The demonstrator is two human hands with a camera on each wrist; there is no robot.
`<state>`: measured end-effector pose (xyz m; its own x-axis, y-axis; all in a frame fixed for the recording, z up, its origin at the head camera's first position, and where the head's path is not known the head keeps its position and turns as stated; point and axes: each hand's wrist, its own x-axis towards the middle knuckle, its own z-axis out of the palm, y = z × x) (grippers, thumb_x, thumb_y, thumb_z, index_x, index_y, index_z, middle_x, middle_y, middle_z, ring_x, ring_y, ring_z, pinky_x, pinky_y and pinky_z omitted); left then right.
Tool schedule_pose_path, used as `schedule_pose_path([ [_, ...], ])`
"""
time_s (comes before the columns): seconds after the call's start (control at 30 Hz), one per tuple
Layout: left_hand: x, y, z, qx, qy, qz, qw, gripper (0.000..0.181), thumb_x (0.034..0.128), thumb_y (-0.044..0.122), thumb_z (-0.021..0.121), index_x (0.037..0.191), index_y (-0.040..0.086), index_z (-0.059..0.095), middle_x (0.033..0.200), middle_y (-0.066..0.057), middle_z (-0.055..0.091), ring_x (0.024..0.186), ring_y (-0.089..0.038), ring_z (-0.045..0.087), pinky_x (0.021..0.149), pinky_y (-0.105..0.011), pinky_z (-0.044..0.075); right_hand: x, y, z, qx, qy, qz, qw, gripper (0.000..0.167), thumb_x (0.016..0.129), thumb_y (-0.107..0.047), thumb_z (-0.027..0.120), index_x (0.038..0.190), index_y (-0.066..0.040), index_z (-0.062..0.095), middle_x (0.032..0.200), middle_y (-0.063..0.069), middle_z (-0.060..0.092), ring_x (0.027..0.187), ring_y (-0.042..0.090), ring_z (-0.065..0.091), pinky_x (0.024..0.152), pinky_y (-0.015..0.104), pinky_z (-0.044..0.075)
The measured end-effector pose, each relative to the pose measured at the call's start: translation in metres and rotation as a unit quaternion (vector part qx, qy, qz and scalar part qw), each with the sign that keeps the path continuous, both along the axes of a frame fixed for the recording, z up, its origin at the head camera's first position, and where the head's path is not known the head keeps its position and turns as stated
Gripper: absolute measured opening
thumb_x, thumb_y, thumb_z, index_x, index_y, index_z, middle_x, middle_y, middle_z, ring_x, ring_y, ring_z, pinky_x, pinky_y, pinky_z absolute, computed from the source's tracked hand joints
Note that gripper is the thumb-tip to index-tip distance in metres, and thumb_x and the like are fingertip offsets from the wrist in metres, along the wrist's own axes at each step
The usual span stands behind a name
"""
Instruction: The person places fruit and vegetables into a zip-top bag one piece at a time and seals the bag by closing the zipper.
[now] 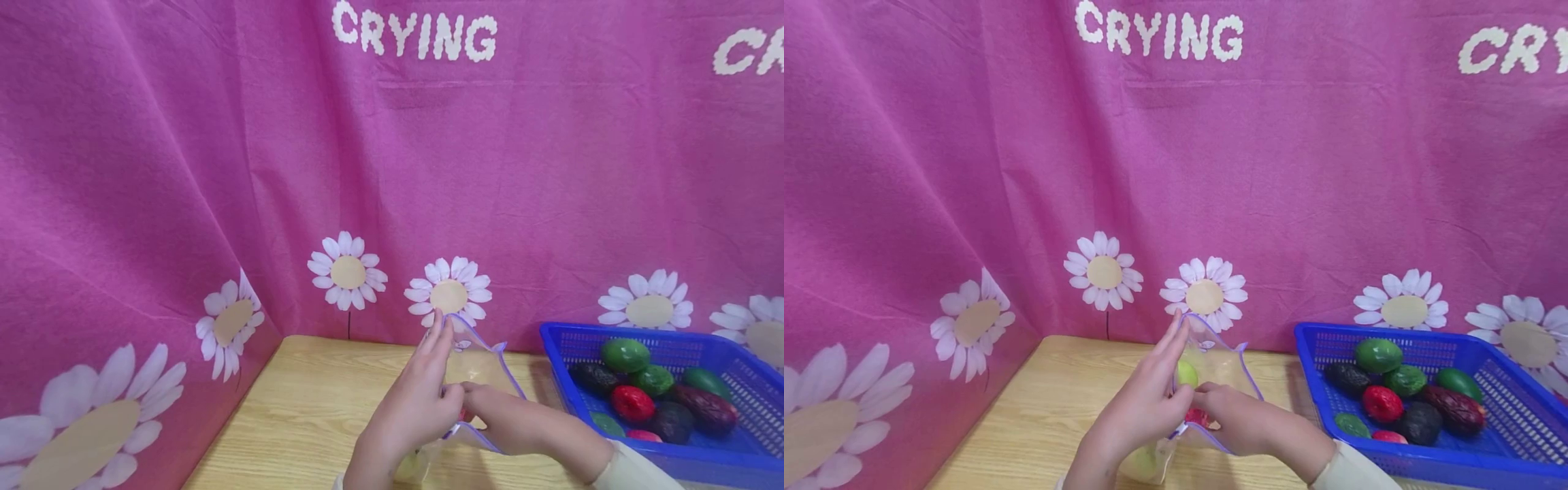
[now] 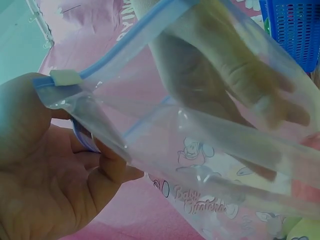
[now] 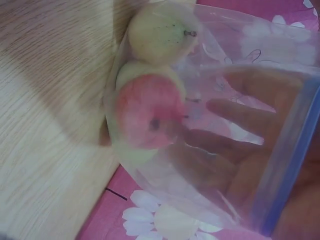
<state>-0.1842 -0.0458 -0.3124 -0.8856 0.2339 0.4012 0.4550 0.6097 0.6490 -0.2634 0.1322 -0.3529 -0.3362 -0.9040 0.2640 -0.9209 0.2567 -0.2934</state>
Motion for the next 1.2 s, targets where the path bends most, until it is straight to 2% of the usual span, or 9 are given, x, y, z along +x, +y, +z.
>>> schedule_pose_path([
  [0.1, 0.0, -0.001, 0.001, 0.013, -0.027, -0.002, 0.9996, 0.08, 0.0908, 0.005, 0.053, 0.163, 0.012, 0.019, 0.17, 0.008, -0.001, 0.108, -0.009, 0.061, 0.076, -0.024, 0.049, -0.002, 0.004, 0.0, -0.027, 0.02, 0.008, 0.9994, 0.011, 0.1, -0.014, 0.063, 0.105, -0.01, 0.072, 0.097, -0.004, 0.071, 0.089, 0.004, 0.065, 0.076, 0.027, 0.056],
  [0.17, 0.0, -0.002, 0.002, 0.019, -0.042, -0.004, 0.999, 0.08, 0.0917, 0.005, 0.053, 0.163, 0.015, 0.018, 0.169, 0.012, -0.004, 0.071, -0.004, 0.052, 0.062, -0.022, 0.046, -0.003, 0.006, 0.002, -0.033, 0.018, 0.017, 0.9991, 0.013, 0.101, -0.011, 0.06, 0.105, -0.01, 0.072, 0.095, -0.008, 0.072, 0.087, 0.0, 0.062, 0.075, 0.025, 0.055],
  [0.27, 0.0, -0.004, 0.003, 0.016, -0.046, -0.009, 0.9988, 0.082, 0.0915, 0.006, 0.053, 0.164, 0.017, 0.017, 0.168, 0.014, -0.005, 0.054, -0.005, 0.037, 0.056, -0.023, 0.044, -0.005, 0.01, 0.005, -0.022, 0.006, 0.033, 0.9992, 0.016, 0.102, -0.011, 0.058, 0.104, -0.012, 0.074, 0.093, -0.011, 0.072, 0.082, -0.006, 0.056, 0.072, 0.021, 0.053],
  [0.33, 0.0, -0.004, 0.003, 0.008, -0.041, -0.015, 0.999, 0.082, 0.0909, 0.006, 0.054, 0.164, 0.016, 0.018, 0.169, 0.013, -0.004, 0.059, -0.005, 0.042, 0.057, -0.023, 0.045, -0.006, 0.012, 0.006, -0.01, -0.001, 0.031, 0.9995, 0.017, 0.103, -0.013, 0.058, 0.105, -0.013, 0.075, 0.093, -0.013, 0.071, 0.081, -0.007, 0.054, 0.071, 0.02, 0.052],
  [0.43, 0.0, -0.003, 0.002, -0.008, -0.028, -0.028, 0.9992, 0.08, 0.0902, 0.004, 0.053, 0.163, 0.013, 0.021, 0.169, 0.01, -0.001, 0.104, -0.007, 0.062, 0.072, -0.022, 0.05, -0.006, 0.016, 0.004, -0.005, -0.006, 0.025, 0.9997, 0.017, 0.102, -0.014, 0.059, 0.104, -0.014, 0.076, 0.094, -0.013, 0.073, 0.083, -0.007, 0.057, 0.071, 0.022, 0.053],
  [0.57, 0.0, -0.003, 0.0, -0.039, 0.005, -0.058, 0.9976, 0.079, 0.0873, -0.001, 0.051, 0.161, 0.008, 0.025, 0.17, 0.001, 0.007, 0.154, -0.02, 0.019, 0.095, -0.026, 0.045, -0.008, 0.02, 0.0, -0.005, -0.004, 0.018, 0.9998, 0.015, 0.1, -0.012, 0.061, 0.101, -0.012, 0.076, 0.092, -0.013, 0.073, 0.083, -0.006, 0.059, 0.071, 0.022, 0.054],
  [0.7, 0.001, -0.002, -0.001, -0.06, 0.019, -0.073, 0.9954, 0.082, 0.084, -0.004, 0.053, 0.161, 0.009, 0.028, 0.17, -0.003, 0.012, 0.153, -0.022, 0.023, 0.095, -0.026, 0.044, -0.01, 0.021, -0.007, -0.026, 0.034, 0.027, 0.9987, 0.012, 0.095, -0.005, 0.065, 0.094, -0.012, 0.074, 0.086, -0.012, 0.071, 0.079, -0.006, 0.058, 0.069, 0.018, 0.051],
  [0.93, 0.004, 0.001, 0.0, -0.103, 0.018, -0.04, 0.9937, 0.082, 0.0848, 0.005, 0.057, 0.161, 0.011, 0.028, 0.17, 0.0, 0.014, 0.154, -0.022, 0.021, 0.097, -0.039, 0.044, -0.005, 0.018, -0.01, -0.075, 0.085, 0.031, 0.9931, 0.018, 0.089, 0.002, 0.067, 0.094, -0.015, 0.072, 0.085, -0.013, 0.069, 0.08, -0.005, 0.06, 0.072, 0.016, 0.051],
  [1.2, 0.001, -0.001, -0.002, -0.074, 0.029, -0.05, 0.9956, 0.08, 0.0834, 0.0, 0.054, 0.159, 0.006, 0.031, 0.169, -0.006, 0.016, 0.152, -0.022, 0.025, 0.098, -0.029, 0.043, 0.001, 0.034, 0.003, -0.186, 0.132, -0.023, 0.9734, 0.027, 0.085, 0.006, 0.069, 0.102, -0.016, 0.072, 0.089, -0.013, 0.07, 0.078, -0.004, 0.061, 0.066, 0.012, 0.049],
])
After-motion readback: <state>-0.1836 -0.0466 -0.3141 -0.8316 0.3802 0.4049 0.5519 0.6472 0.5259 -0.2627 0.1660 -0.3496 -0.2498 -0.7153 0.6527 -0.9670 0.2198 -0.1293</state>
